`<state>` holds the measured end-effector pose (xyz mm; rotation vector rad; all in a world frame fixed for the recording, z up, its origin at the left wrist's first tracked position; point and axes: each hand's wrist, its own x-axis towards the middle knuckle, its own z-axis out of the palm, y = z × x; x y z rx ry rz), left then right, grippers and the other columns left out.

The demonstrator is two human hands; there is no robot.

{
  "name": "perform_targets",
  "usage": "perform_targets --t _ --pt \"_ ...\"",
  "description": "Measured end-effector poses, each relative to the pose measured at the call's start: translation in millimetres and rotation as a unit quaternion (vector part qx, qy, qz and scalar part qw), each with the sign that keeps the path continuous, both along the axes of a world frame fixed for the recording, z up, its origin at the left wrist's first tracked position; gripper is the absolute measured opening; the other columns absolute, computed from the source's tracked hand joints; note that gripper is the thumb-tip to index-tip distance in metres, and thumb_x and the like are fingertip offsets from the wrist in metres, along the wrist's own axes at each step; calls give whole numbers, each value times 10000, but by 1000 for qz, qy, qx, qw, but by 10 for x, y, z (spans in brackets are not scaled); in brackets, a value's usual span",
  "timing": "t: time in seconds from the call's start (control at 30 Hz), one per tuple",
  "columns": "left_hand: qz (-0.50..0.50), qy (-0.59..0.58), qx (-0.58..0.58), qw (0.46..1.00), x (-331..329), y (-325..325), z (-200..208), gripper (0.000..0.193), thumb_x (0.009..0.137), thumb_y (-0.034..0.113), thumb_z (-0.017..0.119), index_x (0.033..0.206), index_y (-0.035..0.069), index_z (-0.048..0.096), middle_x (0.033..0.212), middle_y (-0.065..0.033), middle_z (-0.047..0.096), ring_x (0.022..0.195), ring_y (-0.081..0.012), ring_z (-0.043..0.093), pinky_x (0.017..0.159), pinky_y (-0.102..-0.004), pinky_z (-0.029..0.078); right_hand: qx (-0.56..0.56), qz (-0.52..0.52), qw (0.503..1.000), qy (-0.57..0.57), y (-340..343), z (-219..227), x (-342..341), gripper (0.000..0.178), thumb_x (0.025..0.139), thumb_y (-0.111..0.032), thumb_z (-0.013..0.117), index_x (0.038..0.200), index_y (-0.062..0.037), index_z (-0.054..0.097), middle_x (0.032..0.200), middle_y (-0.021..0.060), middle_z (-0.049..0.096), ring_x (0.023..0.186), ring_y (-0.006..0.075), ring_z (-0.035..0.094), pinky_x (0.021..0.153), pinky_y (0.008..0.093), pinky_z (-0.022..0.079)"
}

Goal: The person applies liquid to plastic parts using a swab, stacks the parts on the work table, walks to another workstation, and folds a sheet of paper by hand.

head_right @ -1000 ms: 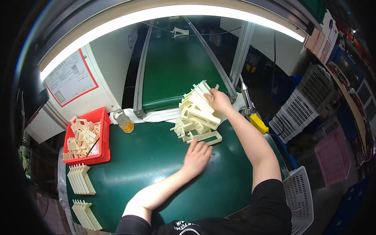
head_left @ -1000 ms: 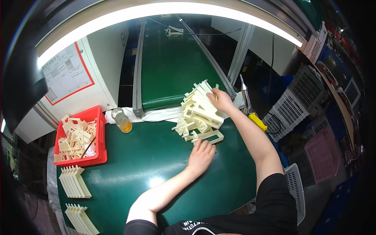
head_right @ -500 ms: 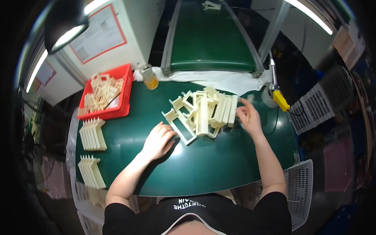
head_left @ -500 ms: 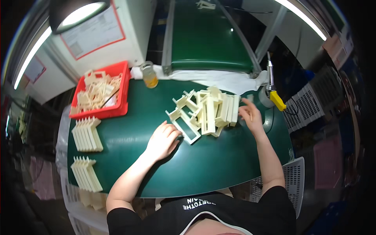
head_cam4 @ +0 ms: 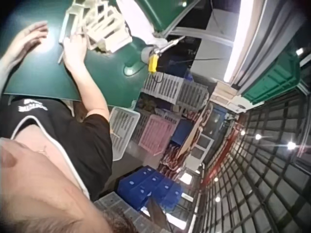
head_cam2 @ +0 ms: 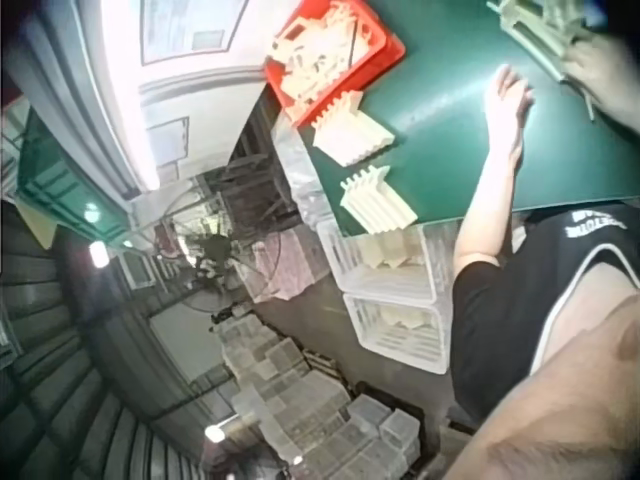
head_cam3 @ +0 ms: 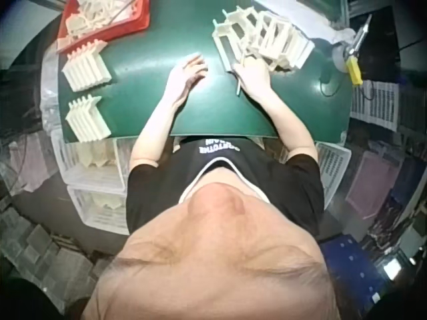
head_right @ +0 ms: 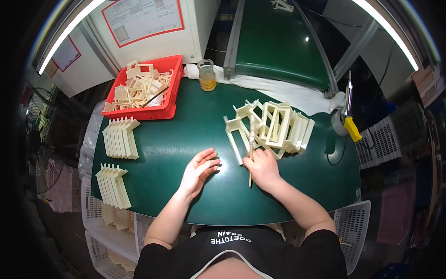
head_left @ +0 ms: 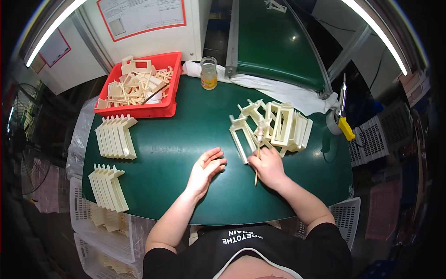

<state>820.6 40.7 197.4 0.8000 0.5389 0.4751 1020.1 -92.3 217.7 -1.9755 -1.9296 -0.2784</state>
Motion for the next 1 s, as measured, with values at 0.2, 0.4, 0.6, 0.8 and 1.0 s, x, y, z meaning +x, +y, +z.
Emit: perform_targets --t 0.2,0.4,0.6,0.8,1.0 --pt "-30 -74 -43 996 -6 -38 6 683 950 224 637 1494 36 271 1410 -167 475 1287 -274 501 1063 -427 439 51 208 937 277 31 -57 -429 220 739 -105 793 927 -83 682 917 72 688 798 262 665 701 362 535" --pt "0 -8 33 999 -38 14 -62 530 915 74 655 1345 39 347 1105 -100 584 1035 -244 653 926 -363 543 142 181 911 341 109 103 -254 637 1004 -575 337 913 -45 679 903 97 716 800 261 685 711 372 487" --pt "41 -5 73 997 -8 -66 -47 537 891 26 673 1292 23 315 1078 -97 591 1029 -196 650 913 -332 522 189 140 910 341 128 155 -455 372 991 -369 510 1000 -42 687 1063 171 649 938 306 599 821 403 456" --pt "90 112 285 948 -45 -84 -134 599 807 54 751 1209 19 308 1017 -135 650 935 -200 682 817 -330 565 122 181 908 358 158 188 -603 136 885 -207 634 813 -120 710 986 90 653 854 270 555 847 392 399" --pt "92 103 280 950 -46 -104 -108 628 795 49 767 1212 9 299 1005 -137 663 870 -196 701 779 -326 586 151 122 894 403 142 79 -462 285 953 -271 543 763 -105 677 999 92 651 869 256 510 822 380 405"
